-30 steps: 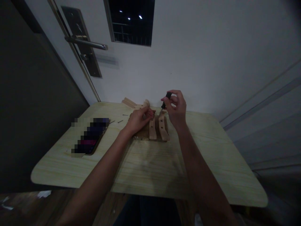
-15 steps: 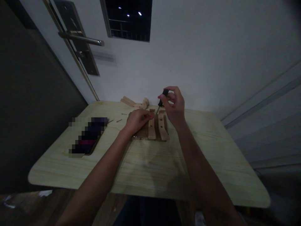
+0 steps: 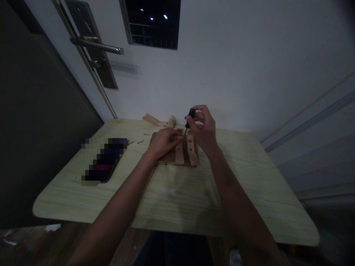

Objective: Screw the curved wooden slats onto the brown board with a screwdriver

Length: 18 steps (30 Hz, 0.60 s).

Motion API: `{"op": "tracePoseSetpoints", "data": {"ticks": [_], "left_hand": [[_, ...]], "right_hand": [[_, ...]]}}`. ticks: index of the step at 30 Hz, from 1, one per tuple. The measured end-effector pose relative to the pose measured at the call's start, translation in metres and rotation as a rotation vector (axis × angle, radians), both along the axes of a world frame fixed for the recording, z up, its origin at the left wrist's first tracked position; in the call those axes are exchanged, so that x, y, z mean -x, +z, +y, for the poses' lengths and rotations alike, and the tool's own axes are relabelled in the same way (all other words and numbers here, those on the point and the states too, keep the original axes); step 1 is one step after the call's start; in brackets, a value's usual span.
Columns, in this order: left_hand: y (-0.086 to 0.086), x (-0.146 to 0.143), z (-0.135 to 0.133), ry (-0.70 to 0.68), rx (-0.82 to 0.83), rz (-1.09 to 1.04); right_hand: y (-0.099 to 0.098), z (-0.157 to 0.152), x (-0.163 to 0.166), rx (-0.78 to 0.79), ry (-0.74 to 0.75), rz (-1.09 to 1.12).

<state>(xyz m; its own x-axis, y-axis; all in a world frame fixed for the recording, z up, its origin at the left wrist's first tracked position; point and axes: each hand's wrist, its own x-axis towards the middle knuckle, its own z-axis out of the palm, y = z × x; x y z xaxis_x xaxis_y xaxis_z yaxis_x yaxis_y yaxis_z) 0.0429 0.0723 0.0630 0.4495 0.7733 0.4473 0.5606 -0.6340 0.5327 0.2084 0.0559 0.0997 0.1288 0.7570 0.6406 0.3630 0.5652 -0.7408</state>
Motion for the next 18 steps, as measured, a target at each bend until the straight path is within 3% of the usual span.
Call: {"op": "tracePoseSetpoints", "data": {"ticks": [5,18], "left_hand": [[0.0049,-0.0028,-0.0013,0.006,0.028,0.078],[-0.0017,0.0024,0.0015,0.003,0.004,0.056]], "right_hand": [[0.0008,-0.0018,0.0042,0.000,-0.002,-0.015],[0.0007,-0.0007,0.0081,-0.015,0.022,0.001]]}}
